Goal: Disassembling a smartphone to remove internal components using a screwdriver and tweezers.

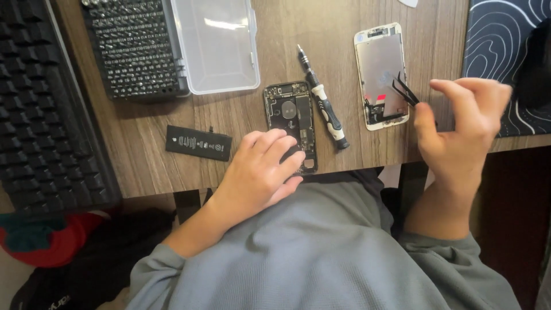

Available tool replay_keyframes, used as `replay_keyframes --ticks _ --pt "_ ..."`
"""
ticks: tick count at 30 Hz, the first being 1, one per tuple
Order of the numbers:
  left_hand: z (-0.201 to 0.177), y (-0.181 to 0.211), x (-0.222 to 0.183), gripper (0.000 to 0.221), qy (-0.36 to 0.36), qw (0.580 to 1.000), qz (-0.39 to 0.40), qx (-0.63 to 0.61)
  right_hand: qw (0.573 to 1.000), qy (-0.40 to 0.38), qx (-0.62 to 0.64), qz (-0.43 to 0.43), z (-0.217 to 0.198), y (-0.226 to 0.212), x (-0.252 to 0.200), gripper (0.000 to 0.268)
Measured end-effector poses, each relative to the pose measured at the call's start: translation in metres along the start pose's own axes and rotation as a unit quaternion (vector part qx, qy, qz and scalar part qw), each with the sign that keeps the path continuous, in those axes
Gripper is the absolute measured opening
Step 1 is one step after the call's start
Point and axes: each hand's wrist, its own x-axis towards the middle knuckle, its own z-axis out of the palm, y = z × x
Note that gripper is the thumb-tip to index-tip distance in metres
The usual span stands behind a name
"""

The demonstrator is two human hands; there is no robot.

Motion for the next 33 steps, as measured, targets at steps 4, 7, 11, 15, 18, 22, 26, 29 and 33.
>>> replay_keyframes --ticks 4,7,11,15,18,22,26,29,33 --pt "0.0 0.0 0.003 0.044 -0.004 1.0 0.003 0.002 0.997 -0.078 -0.012 0.025 0.001 0.003 -0.004 0.026" --pt "-0.002 -0.002 0.002 0.044 0.009 0.999 0.01 -0.032 0.998 -0.058 -0.001 0.024 0.006 0.007 -0.01 0.009" --pt "-0.008 -0.006 -0.01 0.026 0.048 0.996 0.006 -0.074 0.998 -0.054 0.005 0.03 0.01 0.018 -0.016 0.009" --pt "-0.021 -0.011 -0.012 0.013 0.094 0.994 -0.004 -0.057 0.996 -0.028 0.061 0.064 0.01 0.02 -0.018 0.007" --pt "-0.024 -0.012 -0.009 0.009 0.111 0.992 -0.018 -0.05 0.988 0.005 0.117 0.096 0.012 0.021 -0.02 0.008" --pt "-0.038 -0.009 0.005 0.009 0.114 0.992 -0.023 -0.043 0.964 0.007 0.242 0.109 0.01 0.016 -0.005 0.015" --pt "-0.048 -0.009 0.016 0.01 0.105 0.993 -0.054 -0.027 0.971 -0.063 0.22 0.063 0.008 -0.003 0.057 0.035" --pt "-0.038 -0.01 0.019 0.009 0.11 0.992 -0.056 -0.032 0.977 -0.139 0.15 -0.056 0.027 0.002 0.098 0.03" --pt "-0.019 -0.013 0.02 0.006 0.131 0.988 -0.063 -0.046 0.961 -0.242 0.099 -0.089 0.065 0.016 0.136 0.012"
